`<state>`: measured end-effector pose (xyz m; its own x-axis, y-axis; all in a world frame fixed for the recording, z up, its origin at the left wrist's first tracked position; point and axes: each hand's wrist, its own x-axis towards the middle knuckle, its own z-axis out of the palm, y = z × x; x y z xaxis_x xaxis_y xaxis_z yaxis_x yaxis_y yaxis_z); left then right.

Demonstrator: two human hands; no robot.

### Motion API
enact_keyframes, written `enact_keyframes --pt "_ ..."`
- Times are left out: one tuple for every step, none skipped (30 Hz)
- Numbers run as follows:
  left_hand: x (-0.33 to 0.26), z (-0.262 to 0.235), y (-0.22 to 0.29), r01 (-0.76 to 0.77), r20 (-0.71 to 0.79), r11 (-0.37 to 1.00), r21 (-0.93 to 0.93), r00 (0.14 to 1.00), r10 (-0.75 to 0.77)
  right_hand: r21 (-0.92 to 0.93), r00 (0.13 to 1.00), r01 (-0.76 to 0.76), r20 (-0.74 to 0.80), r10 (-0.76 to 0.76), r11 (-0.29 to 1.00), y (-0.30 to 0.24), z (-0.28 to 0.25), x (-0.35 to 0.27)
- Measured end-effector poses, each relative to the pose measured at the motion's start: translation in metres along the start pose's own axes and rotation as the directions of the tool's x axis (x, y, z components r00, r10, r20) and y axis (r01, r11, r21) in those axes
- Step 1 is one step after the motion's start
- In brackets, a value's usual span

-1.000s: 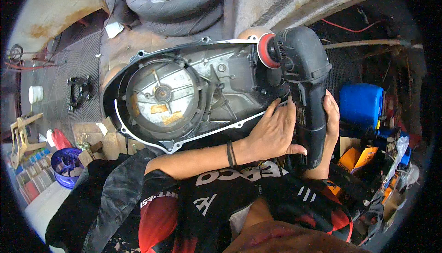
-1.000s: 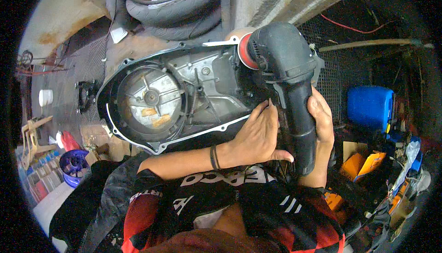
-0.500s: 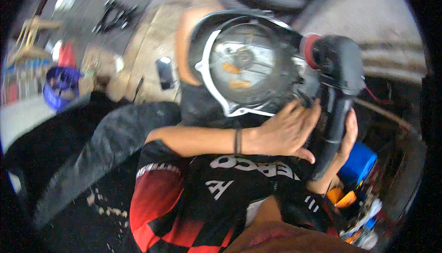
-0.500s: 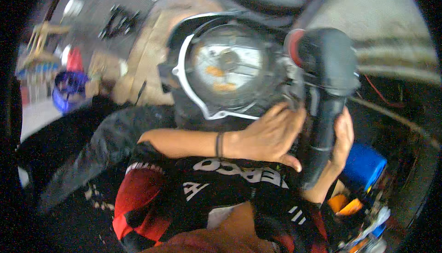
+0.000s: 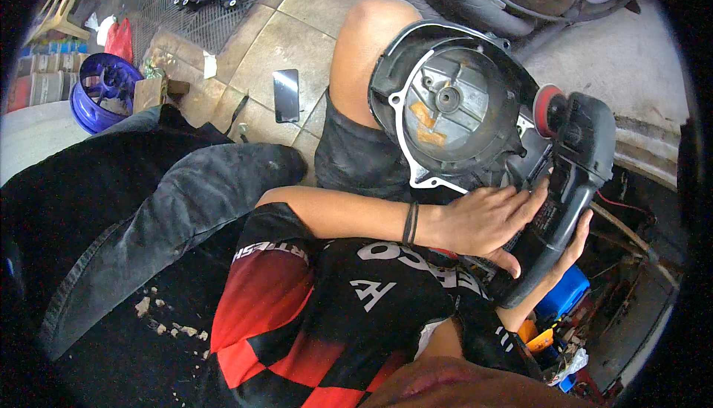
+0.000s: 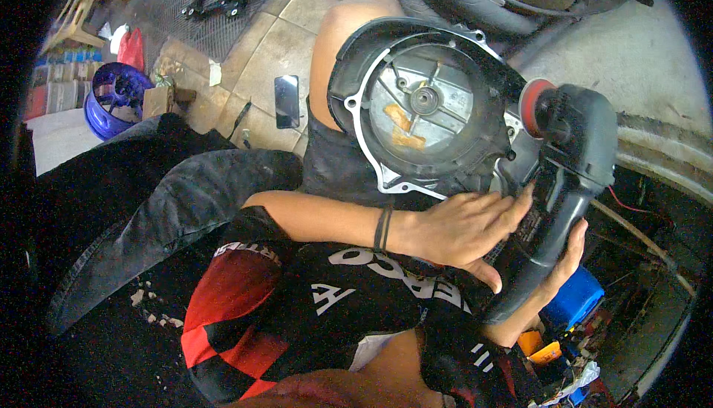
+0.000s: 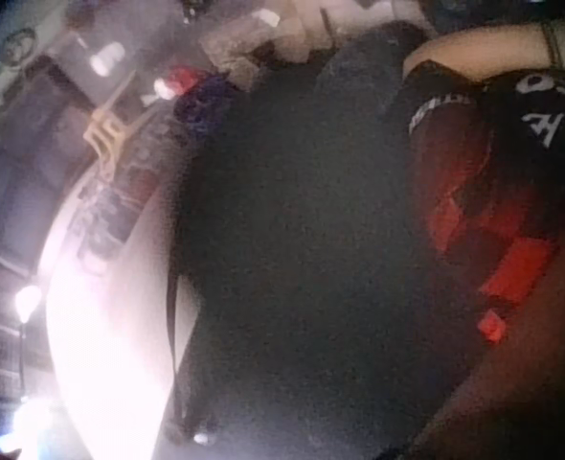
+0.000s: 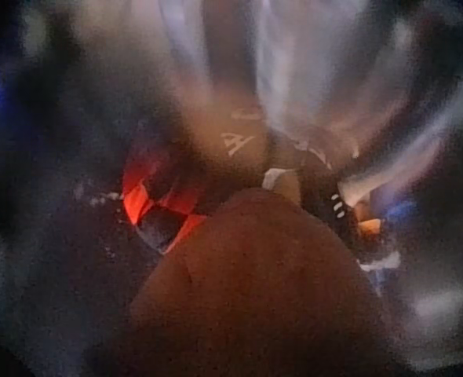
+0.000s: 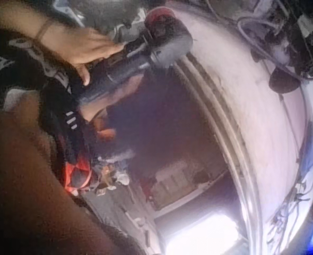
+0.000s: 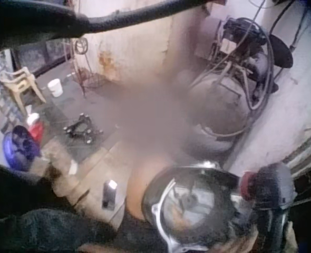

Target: The person sits on the floor and uses an angle grinder to smooth the edges and surfaces of a large metal engine casing. They hold the part with one hand and operate the grinder with the other, moving the tool along the rim and interior surfaces.

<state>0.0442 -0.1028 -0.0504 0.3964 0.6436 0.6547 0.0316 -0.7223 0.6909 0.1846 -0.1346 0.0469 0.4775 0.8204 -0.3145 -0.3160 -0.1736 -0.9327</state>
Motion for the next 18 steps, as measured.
enact_keyframes --pt "0.004 -0.014 0.004 0.006 0.04 0.999 0.033 0.999 -0.008 0.072 0.999 -0.025 0.031 0.023 0.997 0.003 0.007 -0.002" --pt "0.008 -0.028 0.009 0.012 0.08 0.998 0.067 0.997 -0.018 0.117 0.998 -0.004 -0.067 0.012 0.993 0.006 0.018 -0.002" --pt "0.02 -0.049 0.016 -0.011 -0.007 0.997 0.075 1.0 0.011 0.152 0.981 0.035 -0.196 -0.005 0.988 0.005 0.028 -0.007" --pt "0.021 -0.064 0.018 -0.014 -0.075 0.998 0.056 0.997 0.019 0.192 0.99 0.05 0.123 -0.074 0.98 0.007 0.015 -0.003" --pt "0.019 -0.08 0.018 -0.021 -0.141 0.999 0.035 0.99 0.025 0.181 0.94 0.065 0.32 -0.122 0.981 0.005 0.0 0.004" --pt "0.015 -0.115 0.018 0.04 -0.077 0.987 0.154 0.997 -0.029 0.19 0.849 0.072 0.504 -0.16 0.979 0.002 -0.016 0.013" --pt "0.012 -0.134 0.011 0.071 -0.225 0.99 0.123 0.974 -0.042 0.191 0.837 0.126 0.506 -0.207 0.974 -0.002 -0.021 0.012" --pt "0.001 -0.153 -0.006 0.163 -0.526 0.983 0.081 0.845 -0.096 0.189 0.818 0.153 0.527 -0.232 0.97 -0.009 -0.017 0.015" --pt "-0.006 -0.172 -0.031 0.259 -0.751 0.966 0.013 0.64 -0.161 0.197 0.806 0.19 0.527 -0.268 0.962 -0.013 -0.016 0.015" --pt "-0.02 -0.193 -0.058 0.352 -0.884 0.936 -0.023 0.43 -0.183 0.225 0.787 0.173 0.554 -0.272 0.959 -0.013 -0.017 0.022" --pt "-0.038 -0.215 -0.096 0.495 -0.914 0.869 0.021 0.362 -0.184 0.242 0.782 0.164 0.559 -0.276 0.956 -0.018 -0.017 0.021" --pt "-0.074 -0.228 -0.146 0.604 -0.919 0.796 -0.032 0.296 -0.262 0.248 0.776 0.161 0.566 -0.277 0.955 -0.024 -0.015 0.02" --pt "-0.114 -0.236 -0.187 0.785 -0.9 0.616 0.072 0.318 -0.3 0.263 0.794 0.16 0.539 -0.282 0.951 -0.025 -0.009 0.018" --pt "-0.169 -0.239 -0.237 0.893 -0.874 0.422 0.157 0.324 -0.361 0.248 0.795 0.176 0.535 -0.286 0.953 -0.028 -0.006 0.019" --pt "-0.213 -0.232 -0.273 0.942 -0.847 0.257 0.214 0.31 -0.432 0.236 0.797 0.2 0.525 -0.298 0.951 -0.03 -0.004 0.021" --pt "-0.265 -0.229 -0.31 0.943 -0.793 0.048 0.329 0.304 -0.528 0.271 0.81 0.189 0.5 -0.306 0.944 -0.027 -0.008 0.024" --pt "-0.27 -0.213 -0.317 0.944 -0.723 -0.13 0.302 0.139 -0.677 0.283 0.822 0.222 0.46 -0.335 0.933 -0.026 -0.004 0.021" --pt "-0.303 -0.207 -0.331 0.901 -0.691 -0.172 0.398 0.172 -0.702 0.309 0.832 0.203 0.446 -0.33 0.929 -0.028 -0.004 0.024"
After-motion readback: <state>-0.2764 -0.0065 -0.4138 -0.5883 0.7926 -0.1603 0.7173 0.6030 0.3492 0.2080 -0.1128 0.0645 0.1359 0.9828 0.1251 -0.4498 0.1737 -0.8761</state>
